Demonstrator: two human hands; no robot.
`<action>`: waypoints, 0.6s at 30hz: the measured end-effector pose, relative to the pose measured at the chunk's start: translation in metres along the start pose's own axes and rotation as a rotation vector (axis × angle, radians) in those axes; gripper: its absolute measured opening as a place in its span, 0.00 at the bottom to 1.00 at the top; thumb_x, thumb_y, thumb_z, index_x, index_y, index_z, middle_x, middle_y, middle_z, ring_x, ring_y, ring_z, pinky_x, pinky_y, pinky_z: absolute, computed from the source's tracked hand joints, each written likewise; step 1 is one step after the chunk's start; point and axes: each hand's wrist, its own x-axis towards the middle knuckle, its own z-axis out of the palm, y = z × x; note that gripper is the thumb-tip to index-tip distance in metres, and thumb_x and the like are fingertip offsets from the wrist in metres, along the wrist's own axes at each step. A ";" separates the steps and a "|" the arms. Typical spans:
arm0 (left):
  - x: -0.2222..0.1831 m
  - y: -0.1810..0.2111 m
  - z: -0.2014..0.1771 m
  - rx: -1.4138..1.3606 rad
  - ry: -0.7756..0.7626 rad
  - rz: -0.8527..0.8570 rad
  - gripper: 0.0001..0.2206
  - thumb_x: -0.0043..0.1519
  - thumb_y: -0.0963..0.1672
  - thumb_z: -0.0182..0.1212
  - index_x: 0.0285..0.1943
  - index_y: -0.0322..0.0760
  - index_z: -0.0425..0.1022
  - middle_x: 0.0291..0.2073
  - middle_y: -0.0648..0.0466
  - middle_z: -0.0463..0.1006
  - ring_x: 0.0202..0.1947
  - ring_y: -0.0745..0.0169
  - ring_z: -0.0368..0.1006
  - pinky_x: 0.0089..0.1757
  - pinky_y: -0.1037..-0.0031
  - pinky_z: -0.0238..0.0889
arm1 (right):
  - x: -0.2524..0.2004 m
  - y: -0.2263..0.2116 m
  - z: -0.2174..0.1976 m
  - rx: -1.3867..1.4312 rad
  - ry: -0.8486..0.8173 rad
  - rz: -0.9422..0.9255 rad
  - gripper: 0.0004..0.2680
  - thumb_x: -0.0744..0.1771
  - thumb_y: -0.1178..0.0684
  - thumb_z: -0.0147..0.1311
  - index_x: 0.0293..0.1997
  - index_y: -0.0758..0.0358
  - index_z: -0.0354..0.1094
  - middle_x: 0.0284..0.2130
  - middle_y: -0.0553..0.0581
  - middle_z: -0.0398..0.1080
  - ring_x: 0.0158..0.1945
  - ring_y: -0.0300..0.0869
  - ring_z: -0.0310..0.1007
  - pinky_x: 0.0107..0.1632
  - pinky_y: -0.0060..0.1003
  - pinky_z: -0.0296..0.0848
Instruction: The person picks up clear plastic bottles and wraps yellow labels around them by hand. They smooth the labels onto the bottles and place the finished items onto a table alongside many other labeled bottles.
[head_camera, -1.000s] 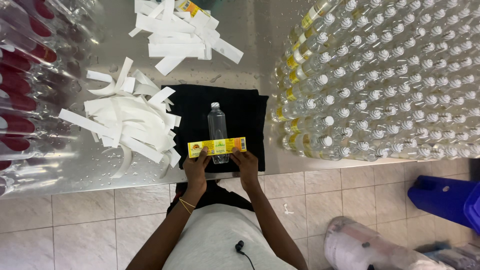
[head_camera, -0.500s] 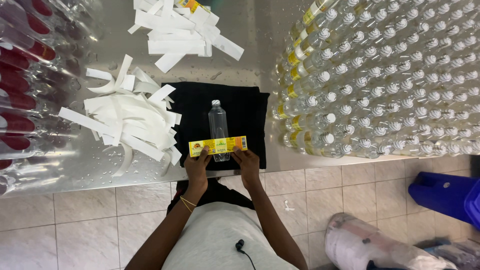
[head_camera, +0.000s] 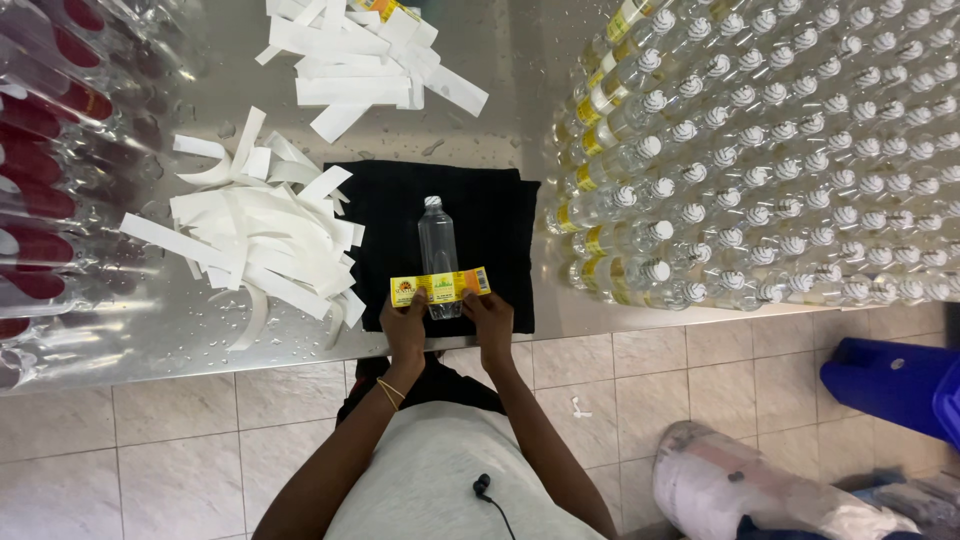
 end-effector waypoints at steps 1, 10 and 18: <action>0.002 -0.001 -0.002 0.000 -0.003 0.002 0.20 0.72 0.46 0.70 0.70 0.35 0.70 0.60 0.45 0.74 0.63 0.49 0.74 0.63 0.52 0.73 | -0.011 -0.008 0.004 0.002 0.002 -0.003 0.14 0.69 0.49 0.72 0.49 0.72 0.76 0.42 0.63 0.78 0.47 0.42 0.80 0.58 0.42 0.80; -0.014 0.050 -0.008 -0.314 -0.120 -0.153 0.25 0.68 0.47 0.72 0.68 0.33 0.64 0.60 0.45 0.64 0.62 0.45 0.70 0.62 0.49 0.73 | -0.040 -0.034 0.006 0.239 -0.036 -0.047 0.34 0.64 0.57 0.75 0.76 0.74 0.54 0.67 0.71 0.69 0.67 0.51 0.71 0.67 0.50 0.75; -0.059 0.168 0.013 0.140 -0.240 0.128 0.33 0.62 0.43 0.75 0.76 0.36 0.64 0.59 0.44 0.76 0.57 0.55 0.74 0.54 0.55 0.70 | -0.060 -0.024 -0.023 -0.071 -0.134 -0.593 0.48 0.61 0.50 0.80 0.84 0.69 0.38 0.76 0.74 0.52 0.75 0.60 0.62 0.74 0.54 0.66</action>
